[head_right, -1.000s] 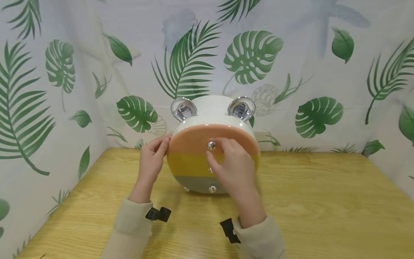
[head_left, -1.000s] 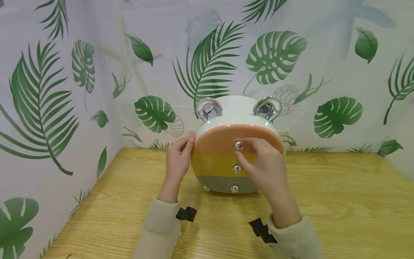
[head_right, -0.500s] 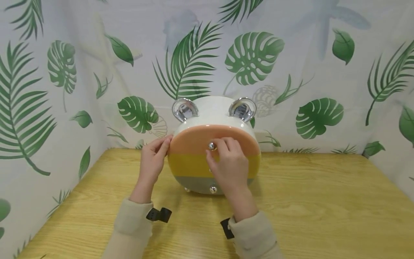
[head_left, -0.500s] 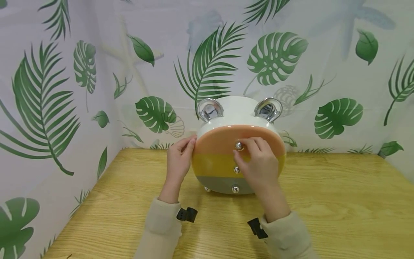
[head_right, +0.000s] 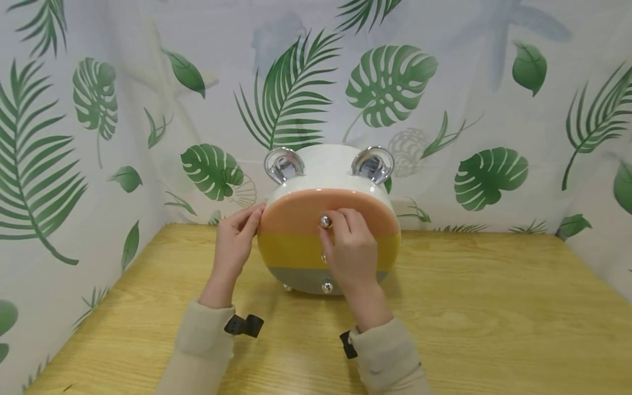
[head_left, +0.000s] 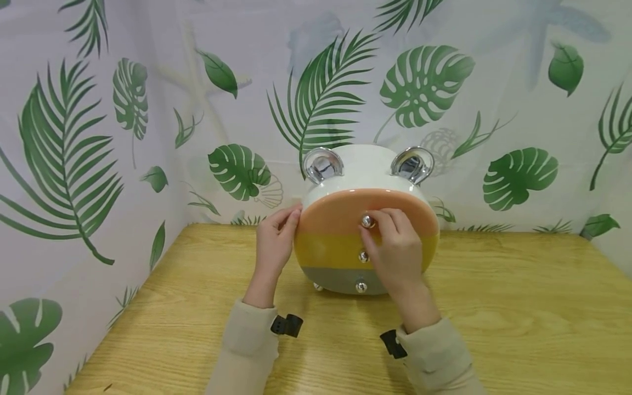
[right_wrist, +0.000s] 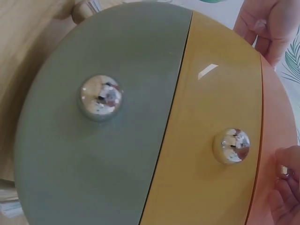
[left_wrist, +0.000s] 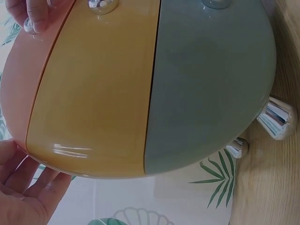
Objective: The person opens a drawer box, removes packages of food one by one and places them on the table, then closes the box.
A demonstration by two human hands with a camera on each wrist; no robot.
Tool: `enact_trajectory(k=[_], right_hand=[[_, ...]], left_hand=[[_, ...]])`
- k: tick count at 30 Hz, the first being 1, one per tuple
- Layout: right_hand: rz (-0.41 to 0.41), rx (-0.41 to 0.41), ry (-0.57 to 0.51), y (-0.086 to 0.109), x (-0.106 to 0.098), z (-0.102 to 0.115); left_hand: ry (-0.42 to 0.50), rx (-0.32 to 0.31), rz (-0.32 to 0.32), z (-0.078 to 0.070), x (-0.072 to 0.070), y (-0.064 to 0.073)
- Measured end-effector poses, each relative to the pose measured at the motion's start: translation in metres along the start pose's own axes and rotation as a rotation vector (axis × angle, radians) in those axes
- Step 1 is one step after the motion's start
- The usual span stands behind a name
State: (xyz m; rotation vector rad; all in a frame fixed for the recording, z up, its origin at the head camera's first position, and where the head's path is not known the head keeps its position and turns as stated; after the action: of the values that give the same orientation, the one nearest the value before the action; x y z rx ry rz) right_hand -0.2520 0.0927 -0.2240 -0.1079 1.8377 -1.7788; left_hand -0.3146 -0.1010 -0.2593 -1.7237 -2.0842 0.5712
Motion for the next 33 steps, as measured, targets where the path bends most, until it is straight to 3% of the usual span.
enact_trajectory(k=[33], right_hand=[[0.043,-0.131,-0.009,-0.008,-0.014,0.008]], left_hand=[[-0.016,0.004,-0.015,0.001,-0.001,0.000]])
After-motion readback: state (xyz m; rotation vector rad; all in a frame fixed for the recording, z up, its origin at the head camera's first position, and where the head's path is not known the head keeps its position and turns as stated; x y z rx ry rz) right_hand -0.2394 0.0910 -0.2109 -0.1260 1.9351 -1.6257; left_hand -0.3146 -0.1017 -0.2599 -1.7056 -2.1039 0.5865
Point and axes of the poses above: each hand's wrist, its own y-axis away from the middle knuckle, its own x-axis out of the palm, z = x × y, the point moved 8 cm from there along -y, towards the middle knuckle, and after that the axes turned 11 degrees about y, right-handed, at the moved point
